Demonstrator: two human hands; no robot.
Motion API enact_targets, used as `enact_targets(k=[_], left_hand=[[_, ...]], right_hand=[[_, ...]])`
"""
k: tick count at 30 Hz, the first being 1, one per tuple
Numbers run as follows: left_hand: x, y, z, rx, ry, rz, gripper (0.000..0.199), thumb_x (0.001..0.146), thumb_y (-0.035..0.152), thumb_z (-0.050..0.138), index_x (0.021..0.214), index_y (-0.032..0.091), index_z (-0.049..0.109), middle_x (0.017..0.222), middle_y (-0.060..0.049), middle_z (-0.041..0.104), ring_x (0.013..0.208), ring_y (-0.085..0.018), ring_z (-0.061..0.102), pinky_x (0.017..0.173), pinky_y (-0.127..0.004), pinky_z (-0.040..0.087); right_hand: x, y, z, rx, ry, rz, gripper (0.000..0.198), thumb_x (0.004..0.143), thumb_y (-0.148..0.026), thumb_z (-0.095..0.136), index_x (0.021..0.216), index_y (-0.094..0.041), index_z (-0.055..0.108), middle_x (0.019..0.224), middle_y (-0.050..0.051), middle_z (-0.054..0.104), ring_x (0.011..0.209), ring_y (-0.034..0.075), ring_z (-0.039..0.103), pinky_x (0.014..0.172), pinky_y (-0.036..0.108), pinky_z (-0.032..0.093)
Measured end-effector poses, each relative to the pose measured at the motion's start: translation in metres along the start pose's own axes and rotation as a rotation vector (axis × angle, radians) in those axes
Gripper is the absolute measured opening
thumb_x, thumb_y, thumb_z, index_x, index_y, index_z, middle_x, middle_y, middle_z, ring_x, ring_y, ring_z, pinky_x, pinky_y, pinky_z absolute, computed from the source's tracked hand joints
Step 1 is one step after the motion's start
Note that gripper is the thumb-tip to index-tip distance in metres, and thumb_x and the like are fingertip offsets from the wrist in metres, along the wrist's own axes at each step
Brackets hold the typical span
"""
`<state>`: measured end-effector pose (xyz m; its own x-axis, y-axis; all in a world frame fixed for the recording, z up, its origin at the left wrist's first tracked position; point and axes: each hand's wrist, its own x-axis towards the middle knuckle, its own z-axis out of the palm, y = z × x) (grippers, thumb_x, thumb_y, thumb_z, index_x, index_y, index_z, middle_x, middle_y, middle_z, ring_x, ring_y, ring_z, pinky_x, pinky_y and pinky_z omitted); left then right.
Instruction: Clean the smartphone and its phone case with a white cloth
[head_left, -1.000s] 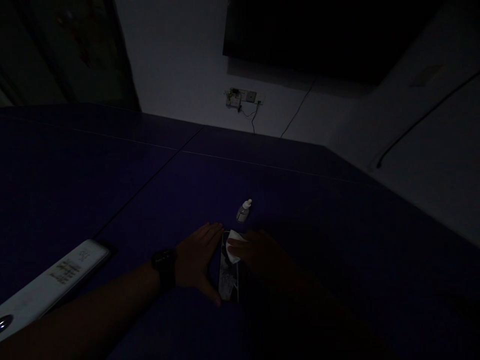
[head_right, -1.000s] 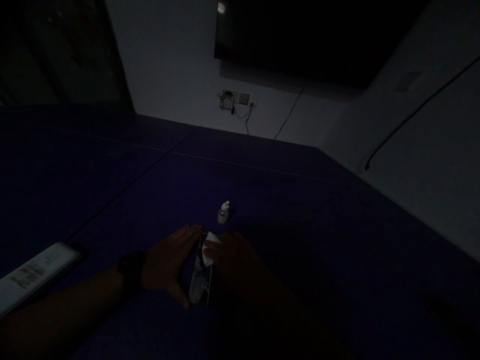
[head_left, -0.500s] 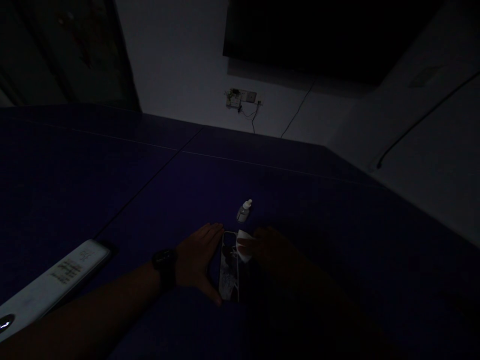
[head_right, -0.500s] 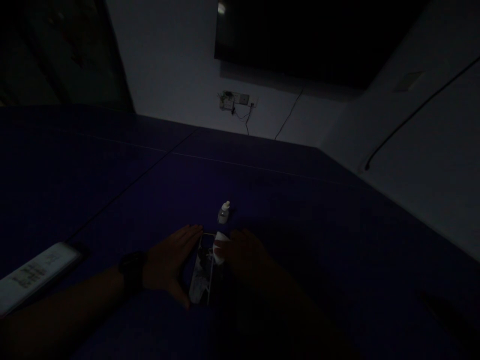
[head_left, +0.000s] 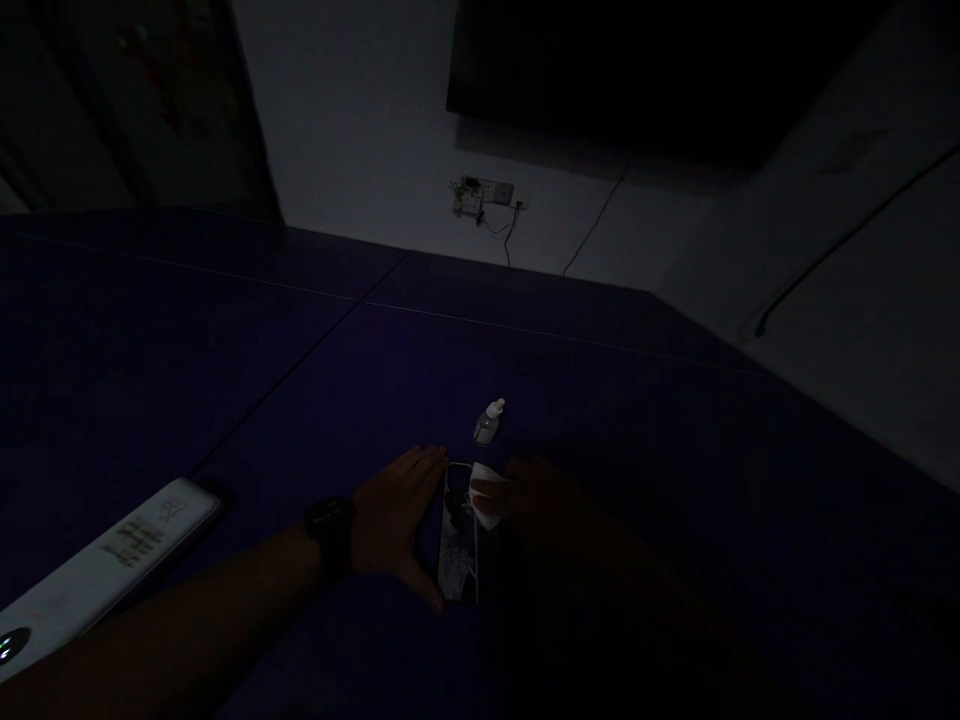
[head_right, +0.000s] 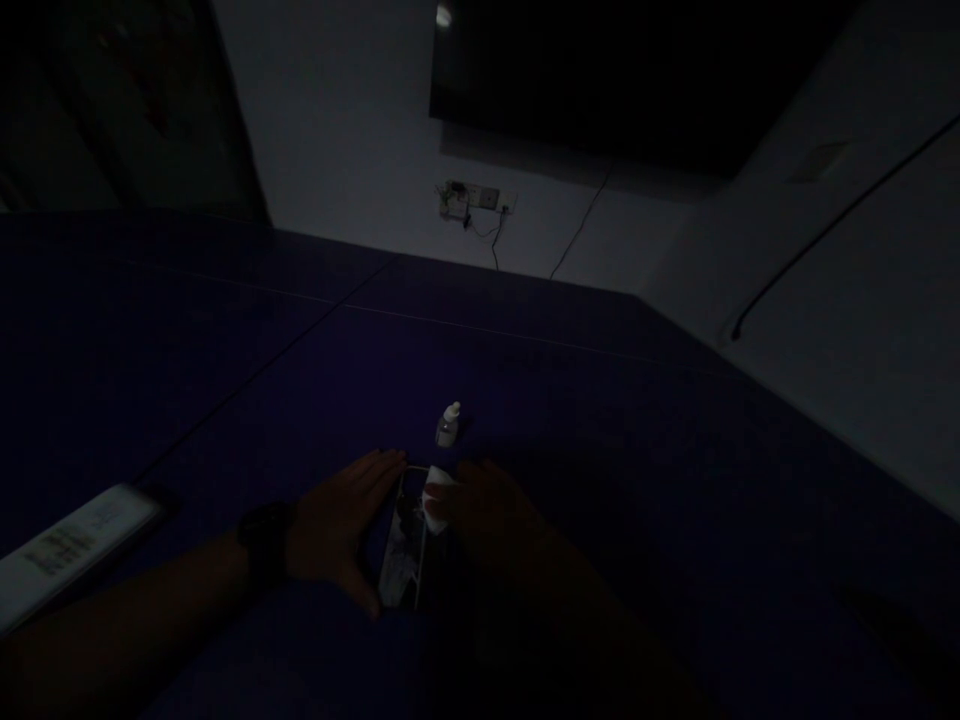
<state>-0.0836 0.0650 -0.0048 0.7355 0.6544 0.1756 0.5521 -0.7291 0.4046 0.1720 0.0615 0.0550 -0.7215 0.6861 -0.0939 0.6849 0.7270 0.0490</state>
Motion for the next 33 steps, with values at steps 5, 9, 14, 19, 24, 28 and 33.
enact_targets(k=[5,9,14,19,24,28,33], left_hand=[[0.000,0.001,0.000,0.011,-0.001,-0.005,0.145,0.052,0.097,0.062,0.158,0.009,0.018,0.162,-0.029,0.022,0.148,-0.047,0.028,0.121,-0.060,0.021],[0.000,0.001,0.000,0.029,0.004,-0.005,0.146,0.051,0.097,0.062,0.158,0.009,0.018,0.162,-0.029,0.022,0.147,-0.047,0.029,0.121,-0.061,0.022],[0.000,0.001,-0.001,0.010,-0.003,0.002,0.145,0.052,0.097,0.062,0.158,0.009,0.017,0.162,-0.029,0.022,0.148,-0.048,0.028,0.121,-0.062,0.022],[0.000,-0.003,0.003,0.003,0.035,0.019,0.145,0.052,0.097,0.061,0.158,0.010,0.016,0.163,-0.028,0.020,0.147,-0.049,0.028,0.120,-0.063,0.022],[-0.001,-0.003,0.003,0.002,0.037,0.025,0.143,0.053,0.097,0.061,0.158,0.010,0.018,0.163,-0.028,0.023,0.147,-0.048,0.029,0.120,-0.063,0.023],[0.000,0.000,0.000,0.016,0.003,-0.002,0.144,0.052,0.097,0.061,0.158,0.009,0.019,0.162,-0.028,0.022,0.148,-0.048,0.028,0.120,-0.062,0.023],[0.001,0.002,-0.003,0.028,-0.017,-0.004,0.144,0.054,0.097,0.061,0.159,0.009,0.017,0.163,-0.029,0.021,0.149,-0.046,0.026,0.121,-0.061,0.022]], right_hand=[[0.009,-0.010,0.005,-0.013,0.007,-0.073,0.040,0.099,-0.013,0.049,0.136,-0.025,0.060,0.135,0.007,0.065,0.105,0.025,0.061,0.086,0.040,0.046],[0.012,-0.010,0.009,0.011,0.026,-0.100,0.036,0.100,-0.016,0.048,0.133,-0.023,0.061,0.131,0.007,0.067,0.101,0.025,0.061,0.081,0.038,0.047],[-0.001,0.004,-0.001,0.011,-0.024,0.038,0.033,0.100,-0.019,0.050,0.126,-0.027,0.068,0.103,0.006,0.074,0.090,0.025,0.064,0.075,0.036,0.043],[0.003,0.002,0.004,0.047,0.050,0.107,0.042,0.098,-0.009,0.044,0.132,-0.022,0.065,0.129,0.009,0.069,0.102,0.025,0.063,0.082,0.035,0.044],[0.002,-0.001,0.004,0.050,0.035,0.100,0.041,0.098,-0.011,0.046,0.133,-0.022,0.064,0.126,0.010,0.070,0.103,0.025,0.065,0.085,0.035,0.046],[-0.002,-0.004,-0.006,0.020,-0.014,0.081,0.036,0.097,-0.015,0.051,0.128,-0.025,0.067,0.109,0.010,0.074,0.098,0.024,0.066,0.080,0.034,0.046],[0.003,-0.008,-0.007,-0.019,-0.004,0.116,0.046,0.094,-0.006,0.046,0.136,-0.018,0.061,0.133,0.012,0.067,0.104,0.026,0.064,0.084,0.036,0.047]])
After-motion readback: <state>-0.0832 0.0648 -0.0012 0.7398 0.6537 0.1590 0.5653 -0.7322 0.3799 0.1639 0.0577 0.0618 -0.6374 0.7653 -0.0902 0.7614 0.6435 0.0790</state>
